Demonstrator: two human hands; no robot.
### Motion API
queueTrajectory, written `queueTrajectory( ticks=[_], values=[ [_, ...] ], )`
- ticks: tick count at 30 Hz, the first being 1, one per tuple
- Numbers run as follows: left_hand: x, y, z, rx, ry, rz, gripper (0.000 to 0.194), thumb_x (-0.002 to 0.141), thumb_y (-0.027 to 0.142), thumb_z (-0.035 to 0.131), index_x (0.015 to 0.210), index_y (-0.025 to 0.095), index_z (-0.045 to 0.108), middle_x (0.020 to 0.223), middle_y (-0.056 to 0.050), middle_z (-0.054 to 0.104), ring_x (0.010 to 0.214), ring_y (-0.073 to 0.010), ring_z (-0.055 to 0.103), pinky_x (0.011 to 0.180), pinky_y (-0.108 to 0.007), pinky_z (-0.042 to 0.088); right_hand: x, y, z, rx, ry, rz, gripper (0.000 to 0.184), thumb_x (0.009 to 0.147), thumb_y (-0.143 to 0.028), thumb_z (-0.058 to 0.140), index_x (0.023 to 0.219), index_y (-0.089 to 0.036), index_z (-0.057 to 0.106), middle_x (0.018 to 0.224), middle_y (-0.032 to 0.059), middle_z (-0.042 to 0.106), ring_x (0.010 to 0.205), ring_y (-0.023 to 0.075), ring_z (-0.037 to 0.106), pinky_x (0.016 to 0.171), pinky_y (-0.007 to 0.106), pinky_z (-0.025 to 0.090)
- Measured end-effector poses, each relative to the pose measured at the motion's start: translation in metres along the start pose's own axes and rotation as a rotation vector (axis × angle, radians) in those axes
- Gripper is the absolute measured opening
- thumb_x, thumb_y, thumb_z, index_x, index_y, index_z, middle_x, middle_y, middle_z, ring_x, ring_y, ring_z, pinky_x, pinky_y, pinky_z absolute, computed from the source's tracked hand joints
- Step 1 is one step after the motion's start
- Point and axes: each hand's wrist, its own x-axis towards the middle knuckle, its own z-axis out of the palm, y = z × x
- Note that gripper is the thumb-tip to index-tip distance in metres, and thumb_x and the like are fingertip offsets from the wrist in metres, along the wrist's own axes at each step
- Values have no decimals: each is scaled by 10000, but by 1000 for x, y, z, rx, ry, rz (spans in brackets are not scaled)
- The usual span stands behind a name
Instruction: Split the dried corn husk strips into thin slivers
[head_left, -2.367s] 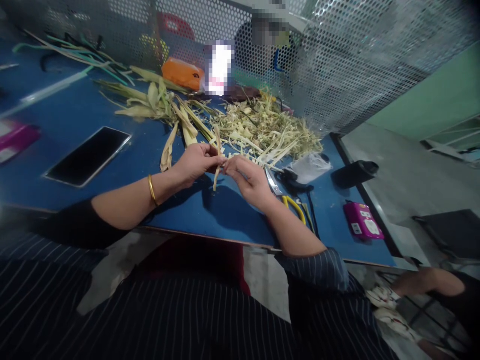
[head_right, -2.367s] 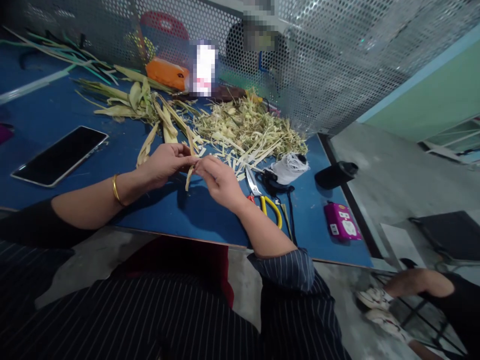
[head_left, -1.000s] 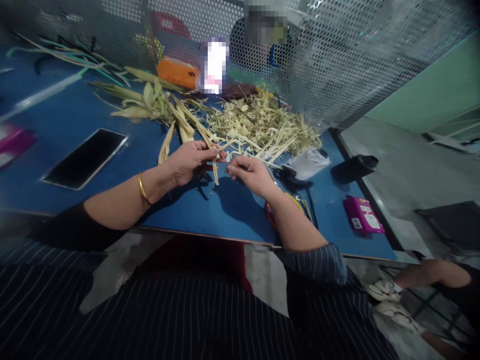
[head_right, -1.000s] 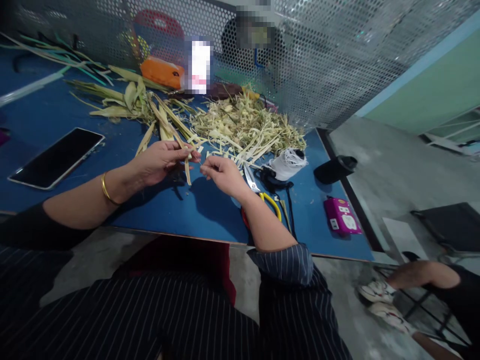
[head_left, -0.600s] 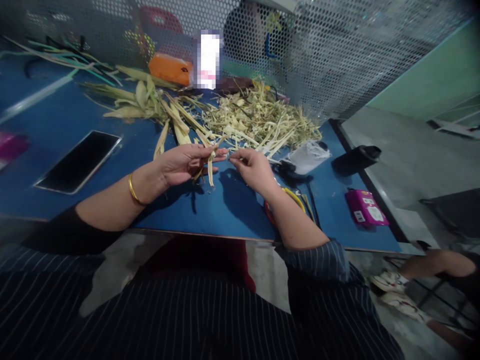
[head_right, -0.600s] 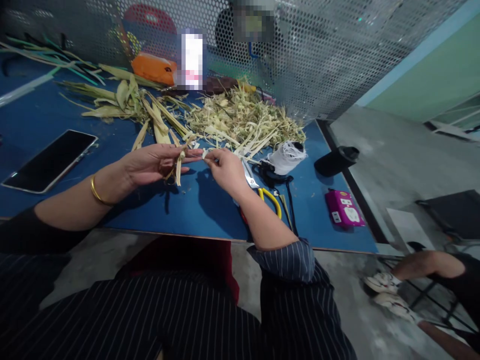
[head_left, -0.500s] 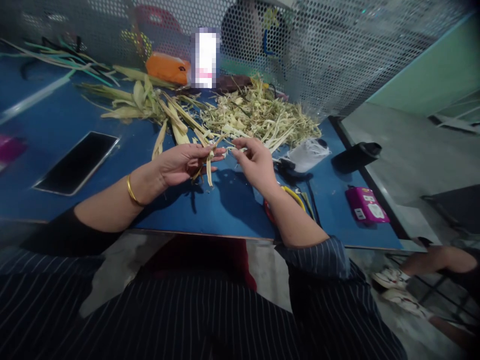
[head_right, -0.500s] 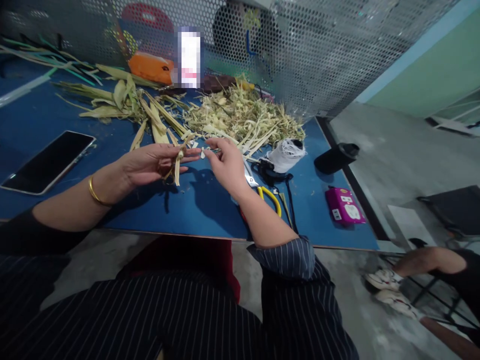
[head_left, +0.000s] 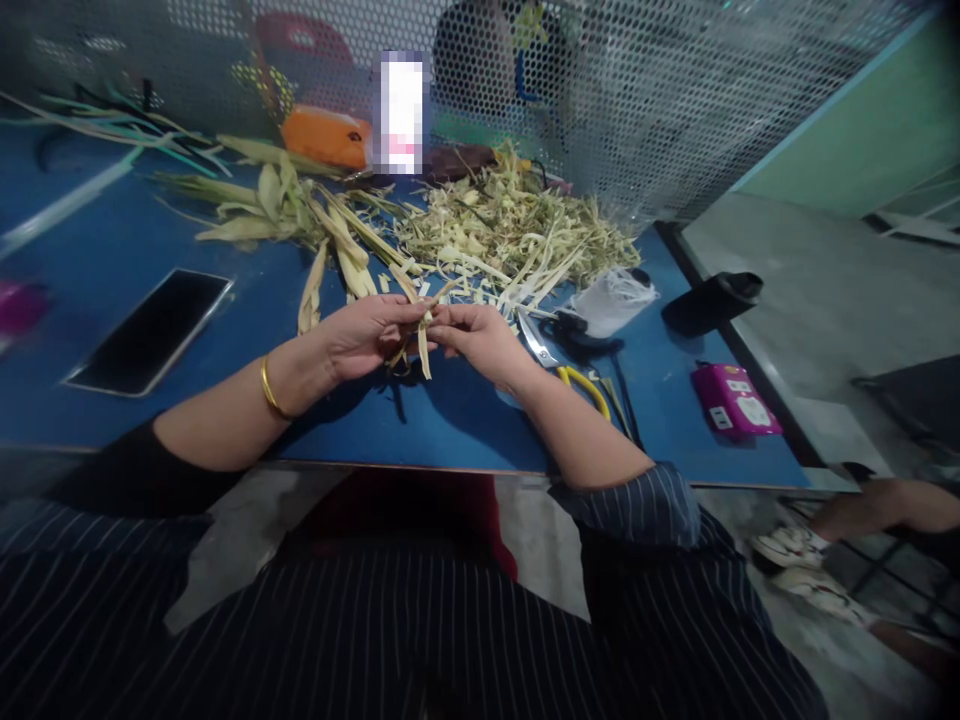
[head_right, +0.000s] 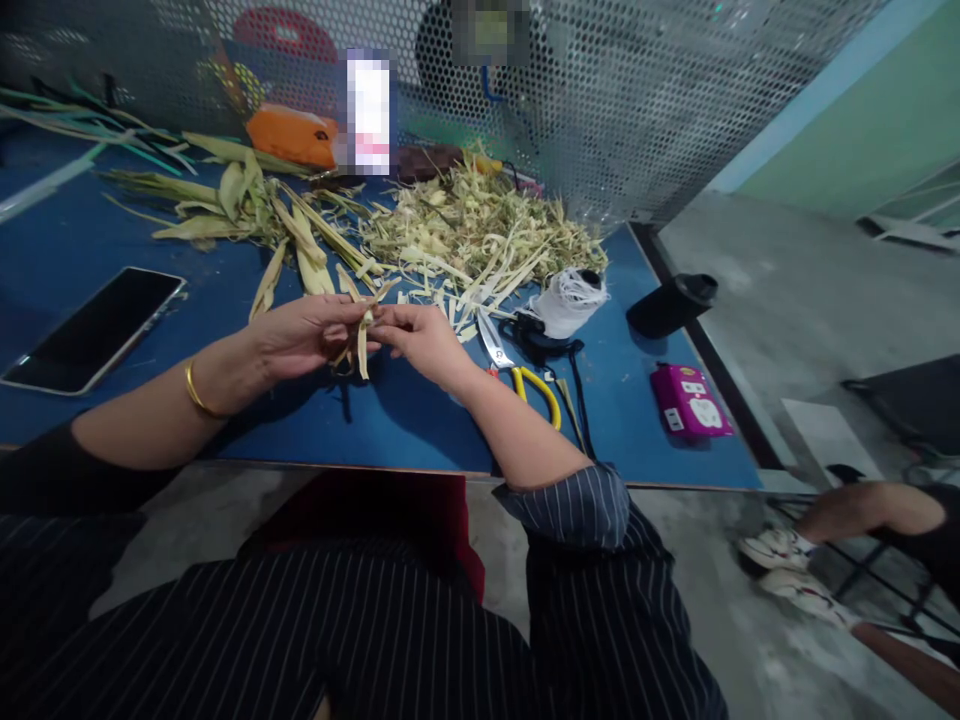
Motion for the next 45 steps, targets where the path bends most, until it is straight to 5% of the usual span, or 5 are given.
queueTrajectory(
  ticks=[20,27,31,38,45],
  values=[
    [-3,1,-1,869,346,438,181,692,234,742,571,122,668,478,24,496,464,-62,370,435,-201,231,-1,-10,-13,256,74,158,142,722,-240,566,627,-196,471,529,-61,476,412,60,460,430,209,355],
    [3,0,-13,753,409,272,214,687,316,741,600,142,653,433,24,433,357,-61,299,373,-231,167,15,-9,-36,441,438,314,59,742,-207,507,720,-196,454,630,-51,512,471,50,447,485,197,385],
    [9,3,-20,698,464,311,193,663,287,754,601,126,667,452,-9,480,378,-65,325,377,-234,191,-2,-16,-56,101,739,68,98,782,-285,530,835,-214,489,780,-23,568,632,88,561,571,217,420],
    [6,6,-16,557,459,329,153,644,222,760,582,118,666,454,-22,488,421,-77,376,386,-237,201,-120,-25,-60,-1334,293,255,263,817,-365,536,984,-169,590,956,118,634,804,235,598,641,318,388],
    [5,1,-12,516,420,319,192,663,260,763,600,124,644,495,-27,499,440,-75,400,393,-229,206,-132,-8,-56,-1474,222,365,580,783,-257,516,1330,-78,453,1058,196,648,886,302,646,711,350,431]
  ],
)
